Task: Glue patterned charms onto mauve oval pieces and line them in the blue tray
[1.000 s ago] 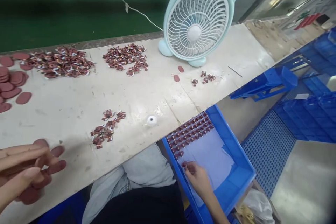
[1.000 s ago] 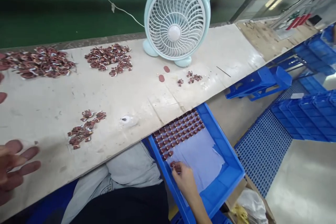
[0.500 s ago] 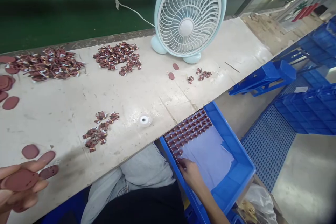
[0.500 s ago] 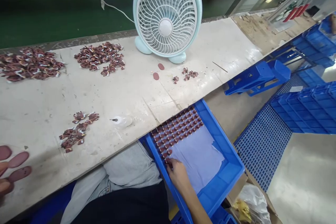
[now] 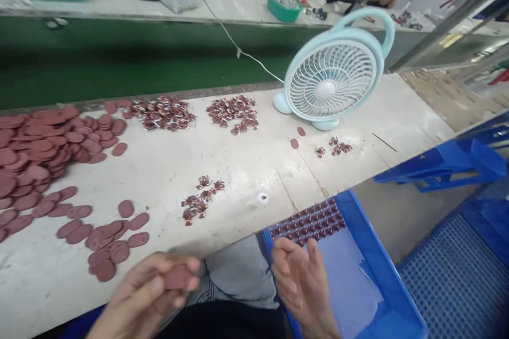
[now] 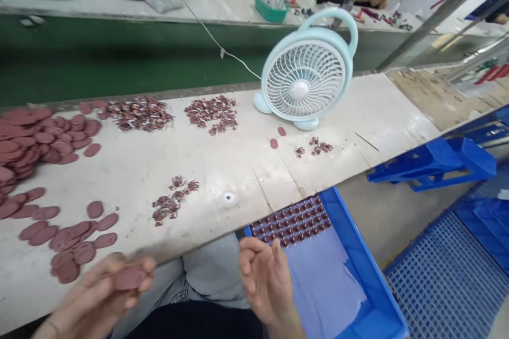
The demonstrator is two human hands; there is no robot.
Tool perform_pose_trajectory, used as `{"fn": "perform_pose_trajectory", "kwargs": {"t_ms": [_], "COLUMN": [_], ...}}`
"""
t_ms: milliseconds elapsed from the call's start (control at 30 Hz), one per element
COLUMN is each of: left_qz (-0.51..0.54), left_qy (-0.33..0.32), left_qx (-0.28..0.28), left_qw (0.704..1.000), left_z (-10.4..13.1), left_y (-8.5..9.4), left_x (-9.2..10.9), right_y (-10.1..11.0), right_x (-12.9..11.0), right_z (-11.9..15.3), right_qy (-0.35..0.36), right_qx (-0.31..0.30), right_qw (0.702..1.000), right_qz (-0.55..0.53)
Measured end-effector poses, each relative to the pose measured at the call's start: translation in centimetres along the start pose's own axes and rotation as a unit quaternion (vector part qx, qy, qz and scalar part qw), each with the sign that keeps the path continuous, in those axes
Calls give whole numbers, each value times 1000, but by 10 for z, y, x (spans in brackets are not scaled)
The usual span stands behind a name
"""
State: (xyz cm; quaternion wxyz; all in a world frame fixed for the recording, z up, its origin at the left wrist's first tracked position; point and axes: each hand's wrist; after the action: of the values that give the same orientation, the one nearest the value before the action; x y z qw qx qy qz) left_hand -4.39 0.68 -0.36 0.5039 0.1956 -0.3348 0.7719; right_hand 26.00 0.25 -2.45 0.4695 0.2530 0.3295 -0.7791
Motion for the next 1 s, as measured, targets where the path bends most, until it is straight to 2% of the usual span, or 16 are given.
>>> {"fn": "perform_pose_trajectory", "kwargs": {"t_ms": [33,67,133,200,300,400,500,633,833,1000], "left_qz": [27,44,77,108,158,193,203,210,148,132], "left_qy": [8,28,55,72,65,53,50,55,17,-15], "left_qx": [-27,-24,-14,-10,-39,-70,-79,-61,-74,-73], "left_qw": [999,998,995,992,984,977,975,974,986,988], "left_z": [1,3,5,7,6,1,-1,0,0,-1], "left_y": [-15,-28,-45,-50,-44,-36,-36,-46,-55,-52], "left_x": [-3,-5,-7,-8,-13,-19,-22,-20,-21,-23], "right_y": [-18,-35,-63,-82,-96,-99,-97,-92,-89,-86], "right_x": [-8,-15,-31,-45,-54,-46,-27,-3,-2,1], "right_z": [-7,-14,-27,-37,-42,-32,-15,-4,-5,-8], "right_qy": [-34,-71,-125,-131,-123,-74,16,75,54,60], "right_qx": [-42,-79,-119,-117,-118,-101,-50,-2,8,32], "right_qw": [997,986,947,923,922,945,981,992,995,993], "right_qz": [-57,-128,-270,-342,-349,-302,-185,-104,-87,-93]}}
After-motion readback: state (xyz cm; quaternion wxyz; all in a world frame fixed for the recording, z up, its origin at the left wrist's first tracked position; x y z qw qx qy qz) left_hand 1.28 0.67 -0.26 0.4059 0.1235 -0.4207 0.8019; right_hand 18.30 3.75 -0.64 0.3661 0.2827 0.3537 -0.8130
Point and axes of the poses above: each hand's wrist, its own z-axis away from the middle knuckle, its own y-axis out of the back of the hand, x = y × z, and after that the axes turned 6 degrees about x, right-handed
